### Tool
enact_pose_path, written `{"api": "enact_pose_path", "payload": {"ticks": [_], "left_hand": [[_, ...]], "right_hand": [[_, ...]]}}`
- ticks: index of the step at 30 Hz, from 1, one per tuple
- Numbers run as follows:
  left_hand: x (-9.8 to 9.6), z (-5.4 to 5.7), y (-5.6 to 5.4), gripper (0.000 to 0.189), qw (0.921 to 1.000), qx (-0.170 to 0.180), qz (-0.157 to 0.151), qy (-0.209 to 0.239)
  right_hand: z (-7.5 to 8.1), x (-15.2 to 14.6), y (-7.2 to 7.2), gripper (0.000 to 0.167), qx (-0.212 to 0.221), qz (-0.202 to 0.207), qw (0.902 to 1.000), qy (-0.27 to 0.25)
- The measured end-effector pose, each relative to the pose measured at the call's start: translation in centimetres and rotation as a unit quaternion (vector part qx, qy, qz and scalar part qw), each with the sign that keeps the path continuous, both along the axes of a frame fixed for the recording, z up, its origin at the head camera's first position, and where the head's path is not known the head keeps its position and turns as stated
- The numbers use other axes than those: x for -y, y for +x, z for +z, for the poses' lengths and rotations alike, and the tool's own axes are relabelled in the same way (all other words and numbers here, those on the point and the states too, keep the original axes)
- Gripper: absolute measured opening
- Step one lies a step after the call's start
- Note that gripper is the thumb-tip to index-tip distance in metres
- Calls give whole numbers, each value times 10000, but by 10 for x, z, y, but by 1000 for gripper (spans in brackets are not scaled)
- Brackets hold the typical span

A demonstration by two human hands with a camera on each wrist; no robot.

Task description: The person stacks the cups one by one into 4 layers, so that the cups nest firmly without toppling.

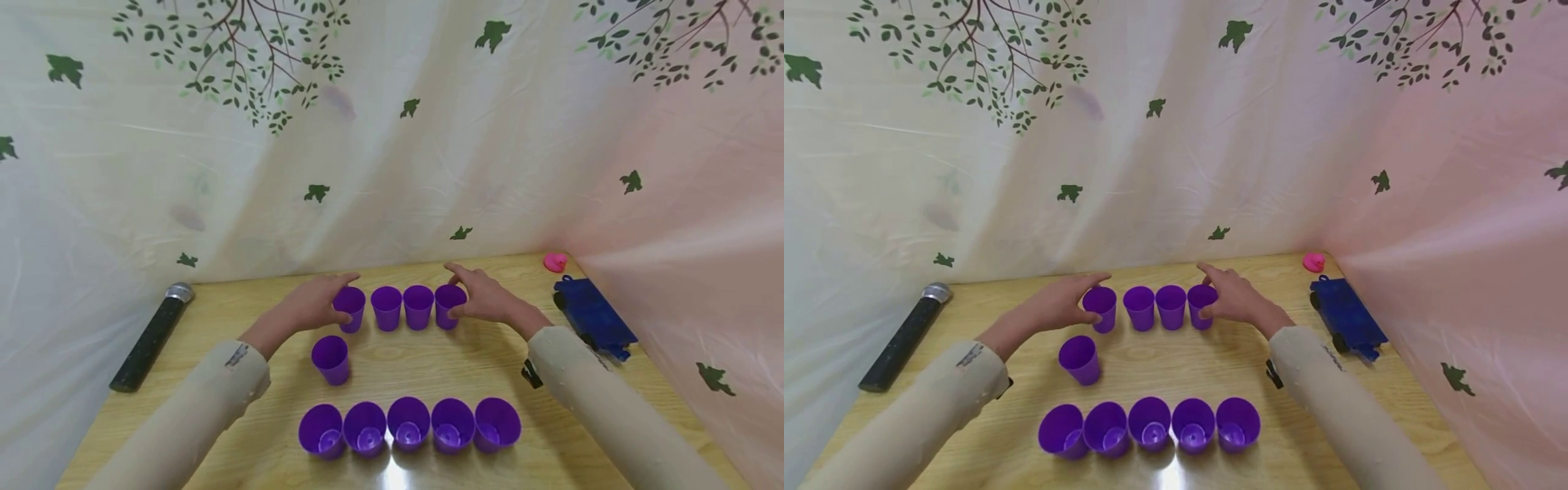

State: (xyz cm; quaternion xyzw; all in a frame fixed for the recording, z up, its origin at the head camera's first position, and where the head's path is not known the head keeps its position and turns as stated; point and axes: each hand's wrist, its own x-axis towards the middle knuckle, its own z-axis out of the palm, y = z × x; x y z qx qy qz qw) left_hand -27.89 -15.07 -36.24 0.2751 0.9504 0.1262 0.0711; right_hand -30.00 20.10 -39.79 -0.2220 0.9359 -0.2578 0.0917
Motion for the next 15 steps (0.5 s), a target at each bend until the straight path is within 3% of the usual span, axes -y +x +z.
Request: {"api": "enact_pose_path", "payload": {"ticks": [15], "left_hand": [[-1, -6, -9, 81, 10000, 19, 16, -69]], "right_hand": [[0, 1, 0, 98, 53, -28, 10000, 2]]}}
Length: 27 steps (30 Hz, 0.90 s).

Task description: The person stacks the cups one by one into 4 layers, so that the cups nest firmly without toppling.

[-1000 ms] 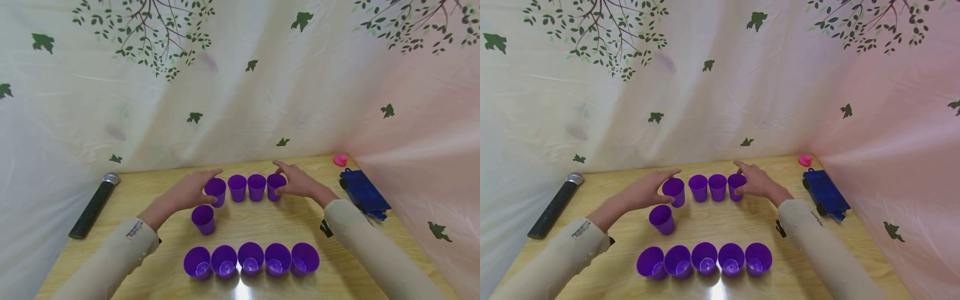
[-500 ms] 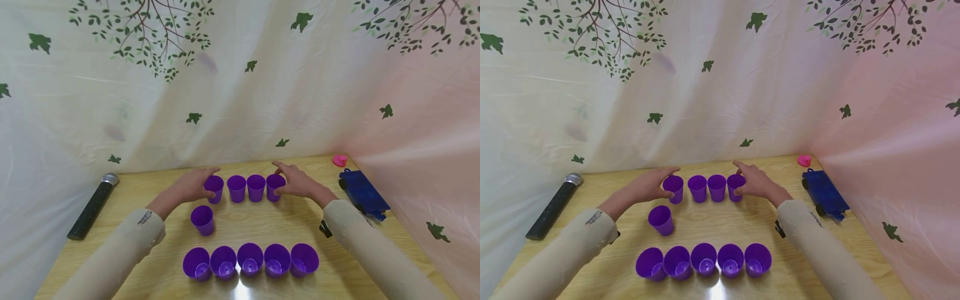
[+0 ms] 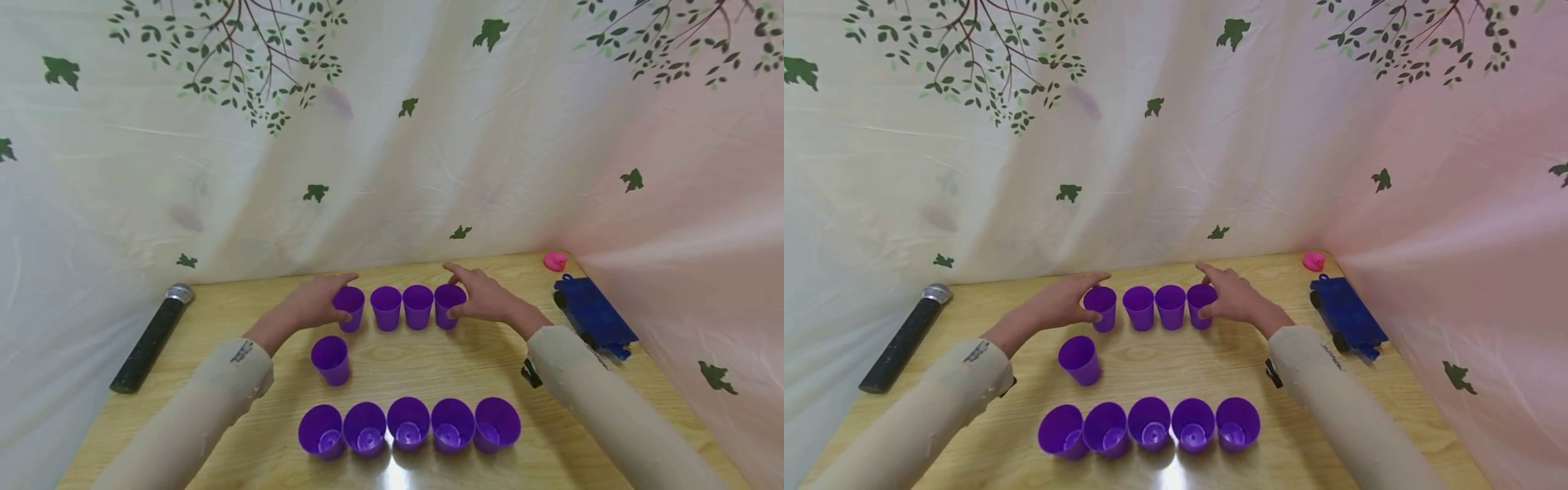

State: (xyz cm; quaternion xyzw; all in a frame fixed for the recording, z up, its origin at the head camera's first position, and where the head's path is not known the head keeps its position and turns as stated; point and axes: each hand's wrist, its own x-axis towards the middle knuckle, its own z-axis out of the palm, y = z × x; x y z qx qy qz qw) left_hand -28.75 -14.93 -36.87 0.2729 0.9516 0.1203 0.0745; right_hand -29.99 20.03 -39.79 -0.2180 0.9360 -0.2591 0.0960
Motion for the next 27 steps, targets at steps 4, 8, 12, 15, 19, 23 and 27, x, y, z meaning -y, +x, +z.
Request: {"api": "enact_pose_path", "payload": {"ticks": [4, 8, 12, 15, 19, 23, 27], "left_hand": [[-3, 0, -1, 81, 10000, 64, 38, -7], [-4, -2, -2, 81, 9999, 132, 68, -17], [-5, -4, -3, 81, 9999, 103, 24, -39], [-6, -4, -4, 81, 9999, 114, 33, -39], [-7, -6, -5, 81, 9998, 158, 69, -84], [-8, -8, -6, 80, 9997, 177, 76, -133], [-8, -10, -6, 81, 9997, 169, 104, -121]], "right_hand": [[0, 0, 0, 98, 35, -12, 10000, 0], [-1, -1, -1, 98, 31, -4, 10000, 31], [-1, -1, -2, 99, 24, 9, 10000, 28], [0, -1, -1, 98, -19, 55, 10000, 29], [0, -1, -1, 99, -32, 54, 10000, 34], [-1, -2, -2, 99, -9, 32, 10000, 28], [-1, -2, -1, 99, -34, 53, 10000, 22]]}}
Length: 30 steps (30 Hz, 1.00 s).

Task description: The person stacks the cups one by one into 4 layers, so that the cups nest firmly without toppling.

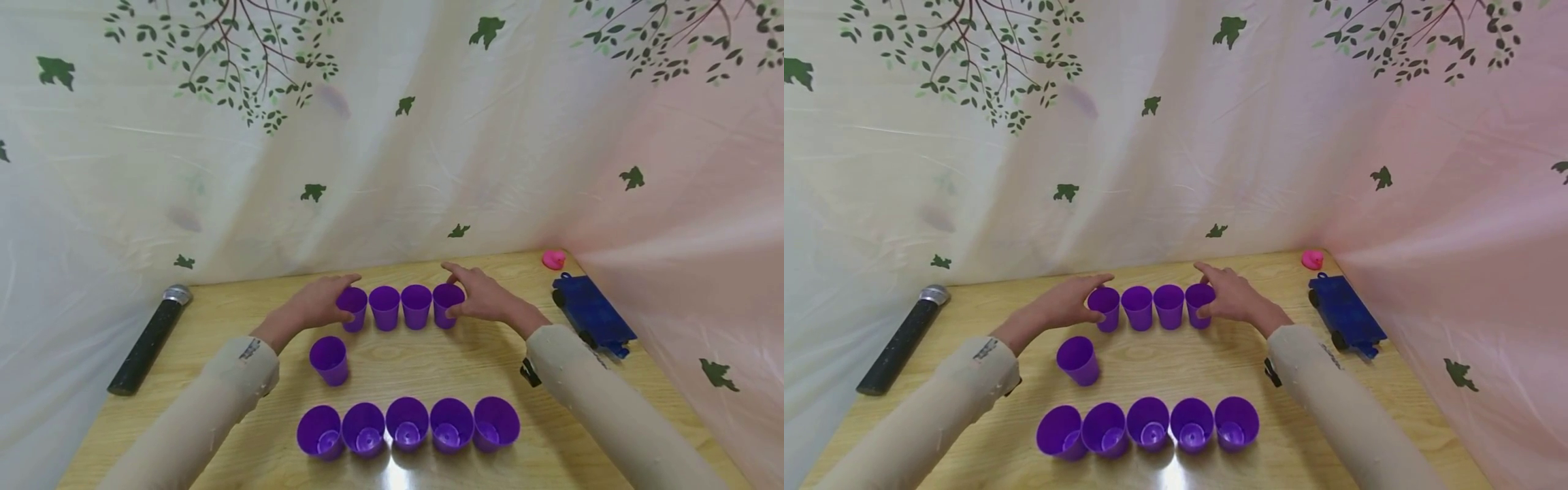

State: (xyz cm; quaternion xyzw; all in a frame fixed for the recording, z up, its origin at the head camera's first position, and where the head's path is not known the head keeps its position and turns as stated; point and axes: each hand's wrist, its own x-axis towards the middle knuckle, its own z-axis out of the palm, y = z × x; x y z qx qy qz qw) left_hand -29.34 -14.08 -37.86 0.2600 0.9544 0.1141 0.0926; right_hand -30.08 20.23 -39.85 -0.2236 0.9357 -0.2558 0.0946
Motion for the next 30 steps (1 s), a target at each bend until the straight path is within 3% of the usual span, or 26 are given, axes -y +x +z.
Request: {"api": "enact_pose_path", "payload": {"ticks": [30], "left_hand": [[1, 2, 1, 83, 9998, 177, 2, 133]], "right_hand": [[2, 1, 1, 99, 58, 5, 10000, 46]]}}
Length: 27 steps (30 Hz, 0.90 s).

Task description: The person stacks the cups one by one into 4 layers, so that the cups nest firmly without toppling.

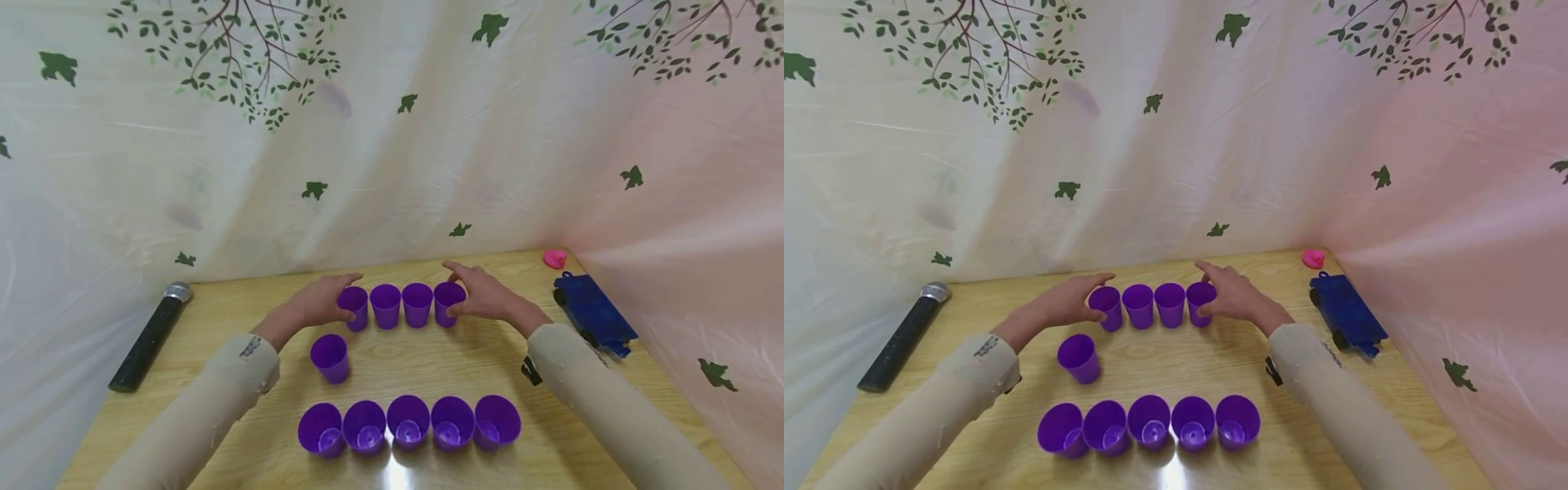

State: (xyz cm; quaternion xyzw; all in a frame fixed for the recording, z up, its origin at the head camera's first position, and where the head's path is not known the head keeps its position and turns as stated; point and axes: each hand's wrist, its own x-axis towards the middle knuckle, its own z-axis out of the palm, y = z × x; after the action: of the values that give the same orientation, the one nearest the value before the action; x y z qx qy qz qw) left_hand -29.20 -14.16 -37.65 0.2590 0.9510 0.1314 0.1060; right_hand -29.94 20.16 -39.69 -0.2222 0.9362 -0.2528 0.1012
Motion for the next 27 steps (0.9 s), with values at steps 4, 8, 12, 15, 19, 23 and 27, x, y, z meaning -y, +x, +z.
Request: {"api": "enact_pose_path", "payload": {"ticks": [4, 8, 12, 15, 19, 23, 27], "left_hand": [[6, 6, 5, 84, 9994, -226, -36, 263], [14, 13, 13, 84, 9978, -450, -32, 494], [21, 15, 18, 82, 9963, -658, -163, 522], [23, 9, 17, 81, 9968, -668, -222, 366], [22, -3, 15, 81, 9986, -485, -141, 181], [17, -9, 12, 79, 9985, -488, -64, 229], [12, -8, 9, 77, 9985, -498, -9, 221]], "right_hand": [[0, 1, 0, 99, -16, 30, 10000, -46], [0, -2, 1, 99, -46, 50, 9999, -128], [-3, -7, 2, 97, -150, 56, 9997, -175], [-5, -10, 1, 96, -232, 79, 9995, -196], [-8, -9, 0, 96, -231, 154, 9994, -228], [-10, -8, -2, 97, -212, 176, 9993, -239], [-10, -9, -2, 96, -255, 144, 9993, -218]]}}
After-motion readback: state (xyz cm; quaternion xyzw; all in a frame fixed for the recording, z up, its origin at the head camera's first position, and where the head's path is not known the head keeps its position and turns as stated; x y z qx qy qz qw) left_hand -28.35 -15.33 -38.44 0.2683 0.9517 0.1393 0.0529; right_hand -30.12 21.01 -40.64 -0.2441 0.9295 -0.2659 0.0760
